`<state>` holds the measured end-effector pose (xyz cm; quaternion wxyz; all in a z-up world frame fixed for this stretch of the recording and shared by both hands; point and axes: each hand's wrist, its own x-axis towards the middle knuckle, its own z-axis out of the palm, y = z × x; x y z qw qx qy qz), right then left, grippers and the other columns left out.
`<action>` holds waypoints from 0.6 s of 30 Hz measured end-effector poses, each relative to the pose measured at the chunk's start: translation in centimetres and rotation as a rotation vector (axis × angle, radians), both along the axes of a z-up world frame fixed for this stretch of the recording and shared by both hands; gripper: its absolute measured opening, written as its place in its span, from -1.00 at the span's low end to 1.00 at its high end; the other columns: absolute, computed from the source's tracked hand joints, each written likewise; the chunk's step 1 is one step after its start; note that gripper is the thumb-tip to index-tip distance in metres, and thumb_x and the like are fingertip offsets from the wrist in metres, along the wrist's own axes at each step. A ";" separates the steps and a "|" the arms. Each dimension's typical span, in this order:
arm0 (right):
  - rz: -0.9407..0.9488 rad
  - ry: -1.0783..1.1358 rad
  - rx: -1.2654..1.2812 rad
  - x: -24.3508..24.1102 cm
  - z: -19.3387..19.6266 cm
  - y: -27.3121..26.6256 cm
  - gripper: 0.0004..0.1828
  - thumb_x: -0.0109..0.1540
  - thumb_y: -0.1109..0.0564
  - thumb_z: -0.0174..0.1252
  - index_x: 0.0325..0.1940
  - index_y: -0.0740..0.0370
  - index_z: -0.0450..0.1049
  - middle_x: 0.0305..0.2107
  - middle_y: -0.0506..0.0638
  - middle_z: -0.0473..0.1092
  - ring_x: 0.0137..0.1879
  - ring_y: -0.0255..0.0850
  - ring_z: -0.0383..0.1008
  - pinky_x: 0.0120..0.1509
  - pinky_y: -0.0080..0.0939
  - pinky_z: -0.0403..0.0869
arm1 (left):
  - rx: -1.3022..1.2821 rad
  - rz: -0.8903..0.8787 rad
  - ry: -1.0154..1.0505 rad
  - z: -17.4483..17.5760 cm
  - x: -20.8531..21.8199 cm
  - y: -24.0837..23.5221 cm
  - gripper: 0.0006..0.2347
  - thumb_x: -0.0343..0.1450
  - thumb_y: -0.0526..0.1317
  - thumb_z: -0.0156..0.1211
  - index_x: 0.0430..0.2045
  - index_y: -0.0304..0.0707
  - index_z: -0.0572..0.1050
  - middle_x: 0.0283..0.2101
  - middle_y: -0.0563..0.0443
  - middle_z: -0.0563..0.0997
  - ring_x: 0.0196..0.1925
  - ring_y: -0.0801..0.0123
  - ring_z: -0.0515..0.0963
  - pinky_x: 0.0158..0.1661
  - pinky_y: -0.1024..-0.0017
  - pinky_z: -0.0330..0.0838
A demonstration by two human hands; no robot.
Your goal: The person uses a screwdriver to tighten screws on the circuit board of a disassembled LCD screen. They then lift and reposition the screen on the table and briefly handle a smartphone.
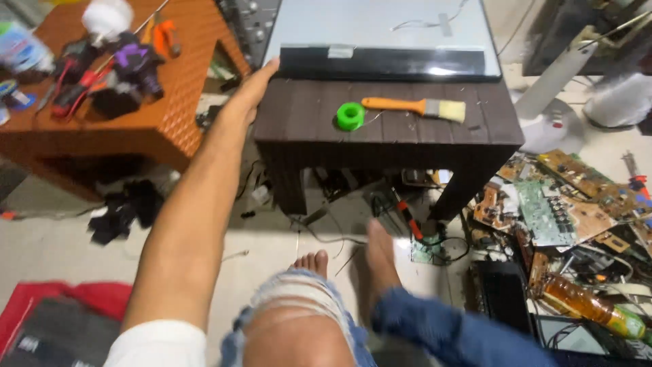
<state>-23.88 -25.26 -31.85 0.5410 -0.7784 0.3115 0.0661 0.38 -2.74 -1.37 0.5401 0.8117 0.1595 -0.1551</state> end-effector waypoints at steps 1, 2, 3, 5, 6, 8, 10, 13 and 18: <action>-0.023 -0.144 -0.071 1.5 3.0 1.5 -0.41 0.37 -0.20 -0.35 0.34 0.12 0.25 0.26 0.02 0.25 0.40 -0.11 0.16 0.50 -0.05 0.08 | -0.055 0.005 -0.076 -1.9 1.7 0.7 -0.08 0.18 0.44 -0.08 0.50 0.16 0.06 0.60 0.12 -0.02 0.61 0.25 -0.02 0.48 0.07 -0.13; -0.062 -0.279 -0.132 2.5 5.7 3.2 -0.54 0.36 -0.13 -0.27 0.24 0.10 0.20 0.17 0.00 0.21 0.30 -0.13 0.12 0.39 -0.06 0.07 | -0.100 -0.008 -0.145 -4.0 3.5 1.1 -0.02 0.12 0.51 -0.15 0.51 0.16 0.03 0.61 0.04 -0.08 0.62 0.19 -0.06 0.48 -0.04 -0.18; -0.068 -0.268 -0.119 3.6 8.3 1.9 -0.54 0.36 -0.13 -0.27 0.24 0.10 0.20 0.17 0.00 0.21 0.30 -0.13 0.12 0.39 -0.06 0.07 | -0.086 -0.013 -0.133 -4.9 3.7 1.2 -0.02 0.12 0.51 -0.15 0.51 0.16 0.03 0.61 0.04 -0.08 0.62 0.19 -0.06 0.48 -0.04 -0.18; -0.158 -0.717 -0.326 7.5 14.1 -1.3 -0.80 0.32 0.12 -0.06 -0.04 0.06 0.07 -0.11 -0.07 0.11 0.02 -0.21 0.02 0.05 -0.08 0.06 | 0.153 0.166 -0.339 -5.5 5.1 1.6 -0.25 0.33 0.38 -0.19 0.25 -0.19 0.41 0.20 -0.15 0.55 0.18 0.02 0.56 0.01 0.15 0.43; -0.148 -0.721 -0.321 12.2 14.0 -11.3 -0.80 0.32 0.12 -0.06 -0.04 0.06 0.07 -0.11 -0.07 0.11 0.02 -0.21 0.02 0.05 -0.08 0.06 | 0.156 0.178 -0.340 -4.9 4.7 2.3 -0.25 0.33 0.38 -0.19 0.25 -0.19 0.41 0.20 -0.15 0.55 0.18 0.02 0.56 0.01 0.15 0.43; -0.221 -1.166 -0.529 20.8 25.5 -29.4 -0.51 0.29 0.37 0.13 -0.32 0.00 -0.06 -0.39 -0.16 0.02 -0.25 -0.30 -0.09 -0.29 -0.10 0.04 | 0.296 0.195 -0.492 -3.8 4.1 3.2 -0.33 0.44 0.22 0.03 0.32 -0.32 0.20 0.28 -0.18 0.41 0.30 -0.02 0.46 0.18 0.07 0.38; -0.085 -0.944 -0.655 17.6 28.8 -22.7 -0.60 0.25 0.38 -0.03 -0.36 -0.01 -0.06 -0.42 -0.19 0.01 -0.31 -0.29 -0.10 -0.32 -0.13 -0.04 | 0.371 0.103 -0.423 1.1 -0.8 3.5 -0.31 0.51 0.21 -0.08 0.40 -0.33 0.02 0.42 -0.25 0.17 0.43 -0.11 0.22 0.31 -0.04 0.15; 0.149 -0.829 -0.837 17.1 29.9 -18.7 -0.68 0.22 0.38 -0.16 -0.37 0.01 -0.06 -0.40 -0.15 0.01 -0.33 -0.24 -0.07 -0.33 -0.15 -0.03 | 0.472 -0.011 -0.375 5.0 -5.4 3.8 -0.31 0.58 0.19 -0.16 0.48 -0.32 -0.14 0.55 -0.31 -0.05 0.54 -0.20 0.01 0.41 -0.16 -0.05; 0.240 -1.198 -0.869 15.2 32.8 -17.1 -0.71 0.58 0.15 0.09 -0.17 0.25 0.20 -0.32 0.06 0.19 -0.19 -0.12 0.05 -0.18 0.08 0.08 | 0.630 -0.122 -0.525 10.0 -7.5 3.3 -0.38 0.59 0.14 -0.03 0.44 -0.23 -0.02 0.51 -0.27 0.06 0.48 -0.19 0.13 0.35 -0.20 0.04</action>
